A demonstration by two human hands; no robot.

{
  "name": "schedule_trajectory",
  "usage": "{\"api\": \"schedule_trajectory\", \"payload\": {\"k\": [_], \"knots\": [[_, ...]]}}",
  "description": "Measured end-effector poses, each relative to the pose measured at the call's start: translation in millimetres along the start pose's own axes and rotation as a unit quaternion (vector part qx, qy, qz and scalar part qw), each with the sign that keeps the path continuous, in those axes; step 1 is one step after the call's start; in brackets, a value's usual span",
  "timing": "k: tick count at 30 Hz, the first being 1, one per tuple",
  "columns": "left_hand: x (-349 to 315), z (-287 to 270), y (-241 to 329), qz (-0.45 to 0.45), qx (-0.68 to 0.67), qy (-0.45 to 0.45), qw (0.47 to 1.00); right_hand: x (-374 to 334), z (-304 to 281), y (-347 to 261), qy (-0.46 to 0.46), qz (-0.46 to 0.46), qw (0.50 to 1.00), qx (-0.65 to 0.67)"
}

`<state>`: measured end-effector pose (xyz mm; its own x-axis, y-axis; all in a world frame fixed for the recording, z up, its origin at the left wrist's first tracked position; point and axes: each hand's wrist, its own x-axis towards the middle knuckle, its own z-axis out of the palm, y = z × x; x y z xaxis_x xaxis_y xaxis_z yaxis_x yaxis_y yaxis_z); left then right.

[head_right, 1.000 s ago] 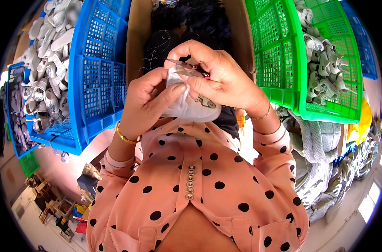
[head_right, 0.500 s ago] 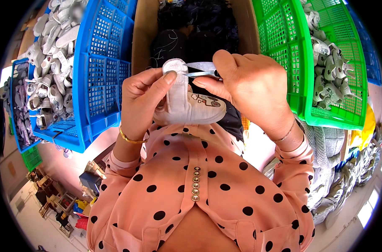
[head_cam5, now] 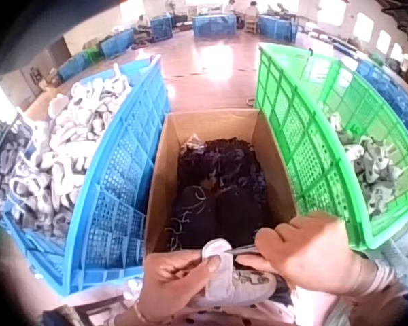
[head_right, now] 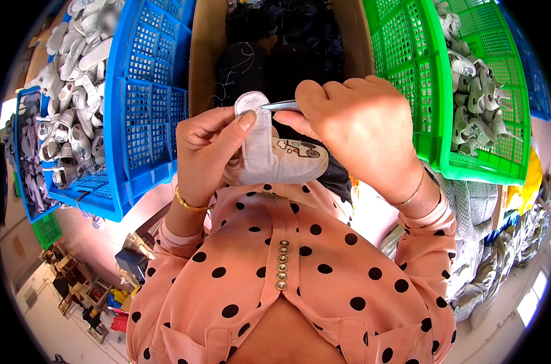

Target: The person uses scissors to trim loose threads and excess fabric from the edges of white baby slippers. They handle the slippers one at a time, picking them from a blue crate, performing the trimming, and placing the finished items into a green crate.

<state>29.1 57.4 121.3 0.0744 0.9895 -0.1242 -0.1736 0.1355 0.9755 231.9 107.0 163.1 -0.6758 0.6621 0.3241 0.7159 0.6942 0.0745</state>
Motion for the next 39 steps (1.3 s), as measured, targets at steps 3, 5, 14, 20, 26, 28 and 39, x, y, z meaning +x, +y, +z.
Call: {"api": "schedule_trajectory", "payload": {"k": [3,5,14,20,26,28,39], "knots": [[0.2,-2.0,-2.1,-0.005,0.015,0.002,1.000,-3.3,4.1,7.5,-0.017,0.083,0.977,0.195],[1.6,-4.8,-2.8,-0.016,0.032,-0.017,0.999,-5.4,7.3,7.4,-0.023,0.220,0.872,0.437],[1.5,-3.5,-9.0,0.082,0.198,-0.111,0.971,-6.6,38.9,-6.4,-0.067,0.176,0.781,0.595],[17.6,-32.9,-16.3,0.198,0.449,0.072,0.868,-7.7,41.1,-11.5,-0.067,0.229,0.715,0.658],[13.8,-20.5,-5.0,0.240,0.362,0.020,0.900,-4.8,43.0,-10.4,-0.091,0.249,0.624,0.735],[10.9,-11.7,-7.4,0.288,0.424,0.016,0.859,-2.6,43.1,-11.8,-0.095,0.247,0.620,0.739],[14.0,-13.9,-0.7,0.045,0.074,-0.034,0.996,-5.3,43.9,-4.7,-0.072,0.272,0.531,0.799]]}}
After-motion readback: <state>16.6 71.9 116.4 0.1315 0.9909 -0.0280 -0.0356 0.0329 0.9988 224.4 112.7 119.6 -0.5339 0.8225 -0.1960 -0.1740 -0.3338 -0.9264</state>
